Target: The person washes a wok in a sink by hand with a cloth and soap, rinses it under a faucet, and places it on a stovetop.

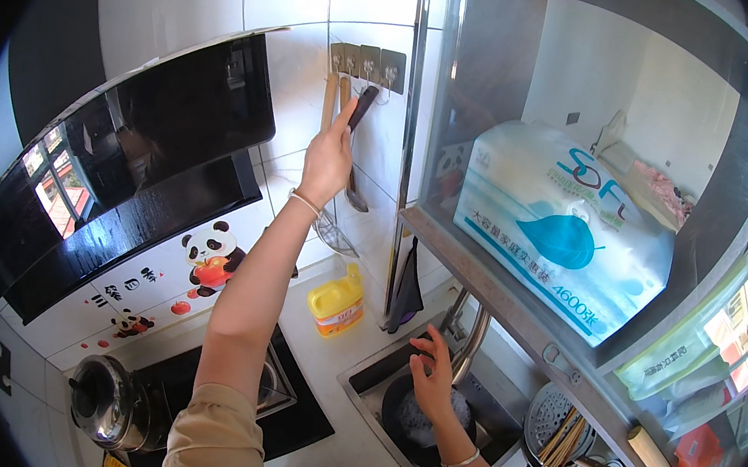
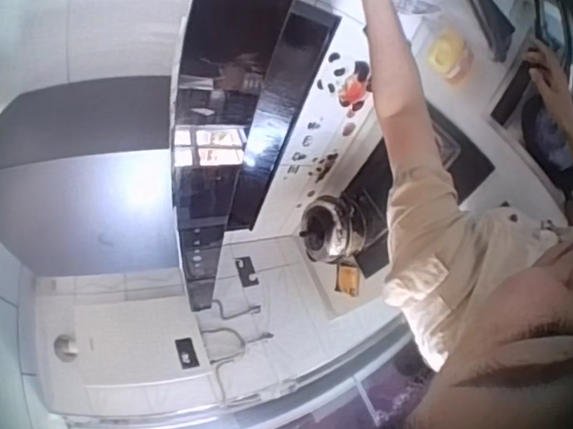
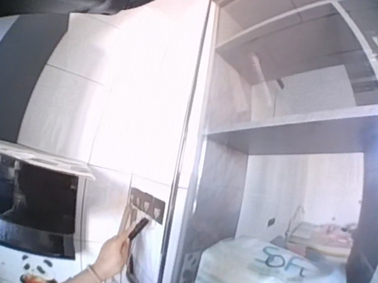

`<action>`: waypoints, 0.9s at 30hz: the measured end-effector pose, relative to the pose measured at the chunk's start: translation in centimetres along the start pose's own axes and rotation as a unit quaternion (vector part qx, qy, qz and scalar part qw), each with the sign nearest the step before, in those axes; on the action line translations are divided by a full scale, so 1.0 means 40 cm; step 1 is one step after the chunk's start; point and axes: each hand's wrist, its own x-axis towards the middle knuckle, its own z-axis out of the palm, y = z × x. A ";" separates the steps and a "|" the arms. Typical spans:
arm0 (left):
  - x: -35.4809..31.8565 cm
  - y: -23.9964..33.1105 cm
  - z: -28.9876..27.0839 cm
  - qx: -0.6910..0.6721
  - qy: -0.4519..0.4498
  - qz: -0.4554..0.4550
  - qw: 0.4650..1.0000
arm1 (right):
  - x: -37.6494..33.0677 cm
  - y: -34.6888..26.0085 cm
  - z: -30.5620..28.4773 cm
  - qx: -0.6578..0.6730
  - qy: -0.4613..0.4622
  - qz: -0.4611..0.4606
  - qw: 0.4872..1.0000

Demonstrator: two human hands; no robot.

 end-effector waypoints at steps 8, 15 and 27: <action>0.008 -0.041 0.034 -0.055 -0.015 0.036 0.998 | -0.016 0.009 -0.012 -0.007 0.000 0.026 1.000; 0.003 -0.073 0.077 -0.253 -0.149 -0.089 0.952 | -0.046 0.040 -0.033 0.010 0.020 0.048 0.999; -0.027 -0.113 0.184 -0.222 -0.074 0.017 0.972 | -0.361 0.349 -0.145 0.005 0.024 0.249 0.968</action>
